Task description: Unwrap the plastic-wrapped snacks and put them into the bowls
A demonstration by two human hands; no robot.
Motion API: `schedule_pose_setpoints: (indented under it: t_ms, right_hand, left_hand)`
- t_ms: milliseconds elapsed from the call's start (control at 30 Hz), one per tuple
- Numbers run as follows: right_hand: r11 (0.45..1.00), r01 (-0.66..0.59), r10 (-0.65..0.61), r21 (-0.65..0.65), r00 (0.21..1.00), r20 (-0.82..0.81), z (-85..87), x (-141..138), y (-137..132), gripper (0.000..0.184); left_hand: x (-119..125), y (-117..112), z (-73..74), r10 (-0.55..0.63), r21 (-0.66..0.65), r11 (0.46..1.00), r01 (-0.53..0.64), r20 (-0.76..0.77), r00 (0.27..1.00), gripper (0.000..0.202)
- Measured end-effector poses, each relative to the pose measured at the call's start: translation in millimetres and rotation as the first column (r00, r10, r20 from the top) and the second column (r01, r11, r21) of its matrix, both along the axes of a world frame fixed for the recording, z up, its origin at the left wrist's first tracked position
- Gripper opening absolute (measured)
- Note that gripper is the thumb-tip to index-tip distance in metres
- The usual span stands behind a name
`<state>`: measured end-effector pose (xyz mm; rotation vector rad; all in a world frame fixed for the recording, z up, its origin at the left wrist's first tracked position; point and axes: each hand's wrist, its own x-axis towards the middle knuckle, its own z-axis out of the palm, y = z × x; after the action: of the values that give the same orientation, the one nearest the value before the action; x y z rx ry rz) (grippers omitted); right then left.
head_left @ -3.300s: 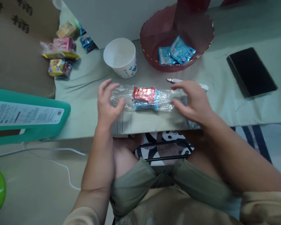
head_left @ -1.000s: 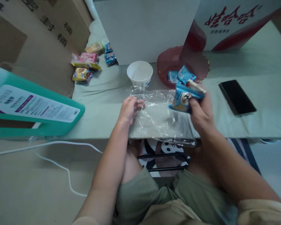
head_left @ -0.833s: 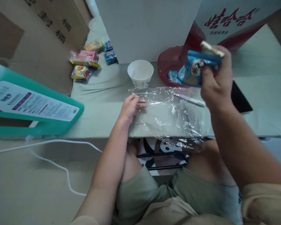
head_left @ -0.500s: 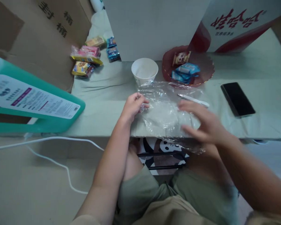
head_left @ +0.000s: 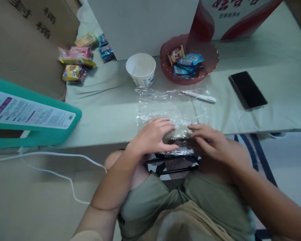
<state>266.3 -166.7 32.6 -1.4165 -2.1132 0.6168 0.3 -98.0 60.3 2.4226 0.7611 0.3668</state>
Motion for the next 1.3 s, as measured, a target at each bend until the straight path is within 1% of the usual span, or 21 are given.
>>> schedule_pose_setpoints:
  t_ms: [67, 133, 167, 233, 300, 367, 467, 533, 567, 633, 700, 767, 833, 867, 933, 1000, 1033, 1100, 1167, 1233, 1300]
  right_hand:
    - [0.986, 0.14, -0.15, -0.095, 0.983, -0.107, 14.1, 4, 7, 0.025]
    - [0.975, 0.199, -0.209, -0.099, 0.972, -0.106, 26.2, 10, 11, 0.022]
    - [0.982, 0.177, -0.182, -0.072, 0.98, -0.074, 30.3, 12, 11, 0.021]
    - [0.999, 0.028, -0.028, -0.017, 0.999, 0.022, 32.8, 16, 5, 0.025]
    - [0.989, -0.145, 0.143, 0.0, 0.978, 0.154, 26.7, 16, -7, 0.037]
    - [0.973, -0.23, 0.217, 0.004, 0.926, 0.308, 13.6, 14, -18, 0.051]
    - [0.984, -0.178, 0.145, 0.017, 0.847, 0.511, -10.0, 10, -26, 0.068]
    - [0.989, -0.135, 0.082, 0.053, 0.819, 0.568, -21.3, 8, -23, 0.064]
    - [0.988, -0.127, 0.053, 0.093, 0.825, 0.563, -24.2, 8, -20, 0.054]
    - [0.969, -0.137, 0.023, 0.205, 0.878, 0.477, -23.8, 10, -14, 0.03]
    - [0.949, -0.119, 0.027, 0.293, 0.954, 0.3, -15.1, 13, -9, 0.018]
    - [0.967, -0.03, 0.005, 0.252, 0.995, 0.101, -0.1, 14, -5, 0.018]
    - [0.985, 0.14, -0.134, 0.105, 0.989, -0.063, 17.2, 11, 0, 0.018]
    - [0.973, 0.231, -0.225, 0.03, 0.966, -0.125, 25.3, 9, 5, 0.017]
    - [0.929, 0.363, -0.369, -0.069, 0.898, -0.239, 37.1, 1, 17, 0.016]
    - [0.893, 0.429, -0.448, -0.136, 0.819, -0.358, 40.8, -6, 34, 0.015]
    - [0.875, 0.451, -0.481, -0.174, 0.772, -0.417, 39.5, -9, 43, 0.015]
    - [0.831, 0.501, -0.545, -0.24, 0.651, -0.528, 31.8, -11, 58, 0.016]
    - [0.782, 0.556, -0.588, -0.28, 0.512, -0.626, 19.4, -9, 69, 0.013]
    - [0.761, 0.564, -0.591, -0.321, 0.397, -0.703, 5.7, -6, 73, 0.015]
    - [0.789, 0.504, -0.567, -0.351, 0.376, -0.733, -6.2, -2, 71, 0.023]
  left_hand:
    - [7, -3, -1.6, -0.035, -0.009, 0.999, 0.034, -0.076, 0.997, 0.057]
    - [9, -1, -4.3, -0.009, -0.001, 1.0, 0.009, -0.105, 0.994, 0.058]
    - [9, 2, -6.3, 0.027, 0.006, 1.0, -0.027, -0.116, 0.993, 0.055]
    - [8, 11, -12.1, 0.12, 0.021, 0.993, -0.119, -0.146, 0.982, 0.046]
    - [6, 23, -19.6, 0.202, 0.019, 0.979, -0.202, -0.163, 0.966, 0.038]
    - [3, 35, -27.1, 0.252, -0.011, 0.967, -0.256, -0.135, 0.958, 0.031]
    - [0, 49, -36.1, 0.306, -0.082, 0.948, -0.308, -0.038, 0.951, 0.025]
    - [-1, 55, -39.7, 0.333, -0.121, 0.936, -0.33, 0.009, 0.943, 0.022]
    - [-1, 56, -40.3, 0.34, -0.142, 0.932, -0.333, 0.025, 0.94, 0.021]
    - [-3, 56, -38.3, 0.348, -0.173, 0.928, -0.331, 0.075, 0.935, 0.021]
    - [-7, 52, -30.7, 0.376, -0.165, 0.923, -0.349, 0.186, 0.907, 0.02]
    - [-14, 43, -18.1, 0.405, -0.127, 0.914, -0.386, 0.351, 0.844, 0.022]
    - [-19, 30, -4.2, 0.359, -0.103, 0.93, -0.353, 0.463, 0.81, 0.031]
    - [-20, 22, 1.5, 0.289, -0.094, 0.956, -0.278, 0.462, 0.838, 0.039]
    - [-14, 4, 8.3, 0.13, -0.07, 0.991, -0.114, 0.324, 0.937, 0.064]
    - [-1, -14, 8.0, 0.09, -0.023, 0.996, -0.088, 0.101, 0.991, 0.089]
    - [6, -21, 5.8, 0.115, -0.001, 0.993, -0.115, 0.002, 0.993, 0.092]
    - [19, -30, 0.0, 0.265, 0.052, 0.964, -0.261, -0.098, 0.959, 0.065]
    - [22, -28, -5.1, 0.422, 0.053, 0.906, -0.42, -0.059, 0.904, 0.03]
    - [17, -16, -7.8, 0.516, -0.061, 0.856, -0.513, 0.065, 0.854, 0.018]
    - [6, 2, -8.8, 0.593, -0.263, 0.799, -0.54, 0.196, 0.781, 0.016]
